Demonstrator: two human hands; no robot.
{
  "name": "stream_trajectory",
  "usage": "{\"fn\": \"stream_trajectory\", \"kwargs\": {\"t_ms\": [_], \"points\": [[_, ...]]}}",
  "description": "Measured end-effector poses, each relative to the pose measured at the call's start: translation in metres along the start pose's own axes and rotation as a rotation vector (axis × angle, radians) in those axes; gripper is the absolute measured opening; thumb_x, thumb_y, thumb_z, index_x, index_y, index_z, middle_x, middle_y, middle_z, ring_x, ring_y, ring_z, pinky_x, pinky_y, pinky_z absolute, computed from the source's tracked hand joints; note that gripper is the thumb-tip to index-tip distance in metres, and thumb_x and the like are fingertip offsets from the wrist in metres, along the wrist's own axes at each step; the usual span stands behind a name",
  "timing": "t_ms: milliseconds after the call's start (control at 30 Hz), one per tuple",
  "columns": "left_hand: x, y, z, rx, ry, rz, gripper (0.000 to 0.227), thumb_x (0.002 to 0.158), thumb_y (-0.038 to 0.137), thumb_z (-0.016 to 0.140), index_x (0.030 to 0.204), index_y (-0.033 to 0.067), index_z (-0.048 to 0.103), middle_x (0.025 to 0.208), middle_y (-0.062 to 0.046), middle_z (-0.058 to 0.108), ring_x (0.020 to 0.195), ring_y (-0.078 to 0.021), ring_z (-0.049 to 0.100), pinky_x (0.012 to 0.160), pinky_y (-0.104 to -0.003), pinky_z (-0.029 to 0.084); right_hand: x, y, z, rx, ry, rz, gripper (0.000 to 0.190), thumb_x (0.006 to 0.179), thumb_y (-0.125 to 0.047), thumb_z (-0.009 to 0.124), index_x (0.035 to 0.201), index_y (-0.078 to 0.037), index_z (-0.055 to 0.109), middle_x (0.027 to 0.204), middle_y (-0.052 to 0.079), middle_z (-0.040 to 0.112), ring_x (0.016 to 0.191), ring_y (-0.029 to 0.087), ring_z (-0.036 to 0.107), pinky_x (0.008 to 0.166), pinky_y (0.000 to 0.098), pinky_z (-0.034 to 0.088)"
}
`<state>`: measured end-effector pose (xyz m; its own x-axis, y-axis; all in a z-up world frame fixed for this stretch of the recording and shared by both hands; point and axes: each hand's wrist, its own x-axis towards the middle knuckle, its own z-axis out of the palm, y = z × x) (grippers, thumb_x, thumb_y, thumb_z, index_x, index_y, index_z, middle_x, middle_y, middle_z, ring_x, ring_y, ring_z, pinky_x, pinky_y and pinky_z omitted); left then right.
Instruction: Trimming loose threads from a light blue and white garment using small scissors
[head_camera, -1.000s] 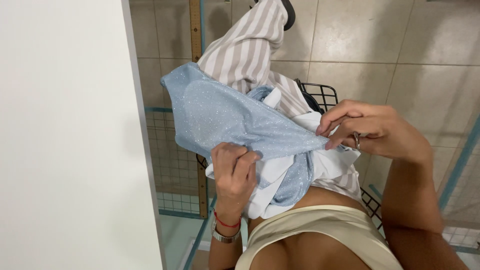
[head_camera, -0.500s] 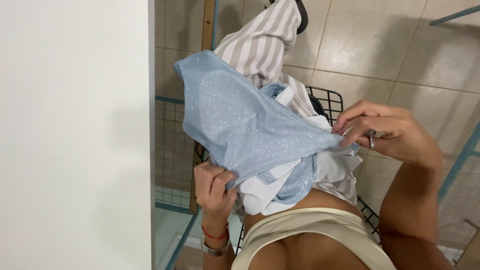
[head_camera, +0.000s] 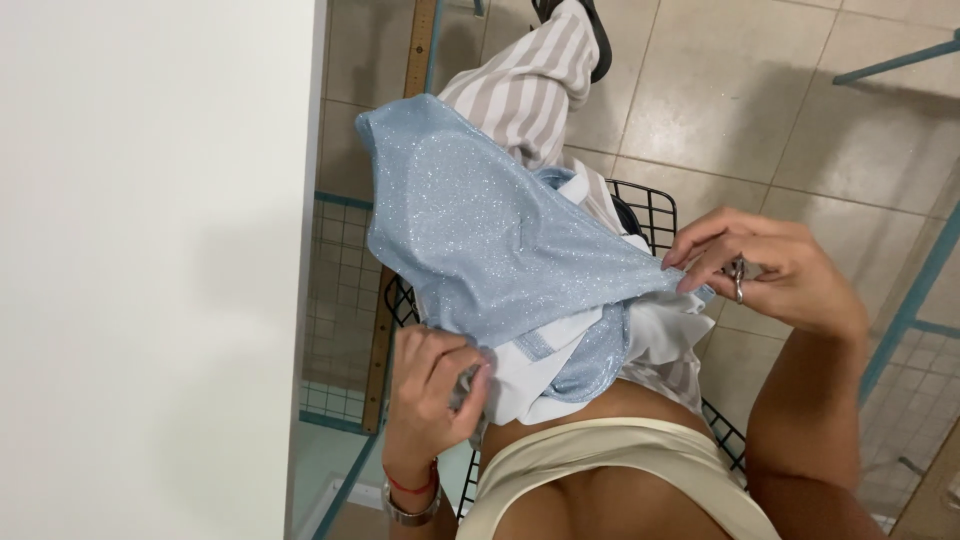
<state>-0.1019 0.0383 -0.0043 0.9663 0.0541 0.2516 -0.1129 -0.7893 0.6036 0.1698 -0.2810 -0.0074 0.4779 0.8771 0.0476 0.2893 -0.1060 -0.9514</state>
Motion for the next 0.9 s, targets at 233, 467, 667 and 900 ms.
{"fn": "stream_trajectory", "kwargs": {"t_ms": [233,467,667,900], "points": [[0.056,0.036,0.013,-0.135,0.108,-0.021,0.051,0.097,0.032,0.088,0.132,0.0029,0.066,0.122,-0.012,0.067,0.11,-0.0241,0.064,0.1,-0.038,0.051,0.053,-0.04,0.017,0.017,-0.02,-0.127,0.021,0.103,-0.028,0.064,0.103,-0.012,0.077,0.111,0.008,0.085,0.103,0.019,0.086,0.086,0.0265,0.072],[0.074,0.03,0.052,-0.765,0.199,-0.444,0.047,0.1,0.02,0.077,0.14,0.0022,0.059,0.134,-0.017,0.072,0.121,-0.0276,0.072,0.111,-0.042,0.057,0.132,-0.09,0.073,-0.177,-0.039,-0.256,0.029,0.094,-0.014,0.082,0.12,-0.004,0.074,0.107,0.013,0.083,0.084,0.028,0.082,0.075,0.0377,0.067],[0.071,0.008,0.057,-1.235,0.426,-0.726,0.026,0.113,0.023,0.061,0.119,0.0004,0.072,0.122,-0.018,0.079,0.093,-0.0149,0.073,0.087,-0.035,0.061,0.137,-0.082,0.061,0.032,0.26,-0.086,0.027,0.093,-0.001,0.086,0.117,0.004,0.073,0.11,0.016,0.082,0.083,0.026,0.079,0.073,0.0334,0.063],[0.082,0.015,0.037,-1.512,0.418,-0.799,0.061,0.111,0.041,0.058,0.151,-0.0051,0.061,0.075,0.008,0.055,0.074,-0.0033,0.053,0.078,-0.023,0.053,0.126,-0.075,0.056,-0.146,0.188,0.046,0.021,0.099,-0.011,0.083,0.116,-0.004,0.074,0.112,0.006,0.082,0.084,0.011,0.068,0.079,0.0252,0.054]]}}
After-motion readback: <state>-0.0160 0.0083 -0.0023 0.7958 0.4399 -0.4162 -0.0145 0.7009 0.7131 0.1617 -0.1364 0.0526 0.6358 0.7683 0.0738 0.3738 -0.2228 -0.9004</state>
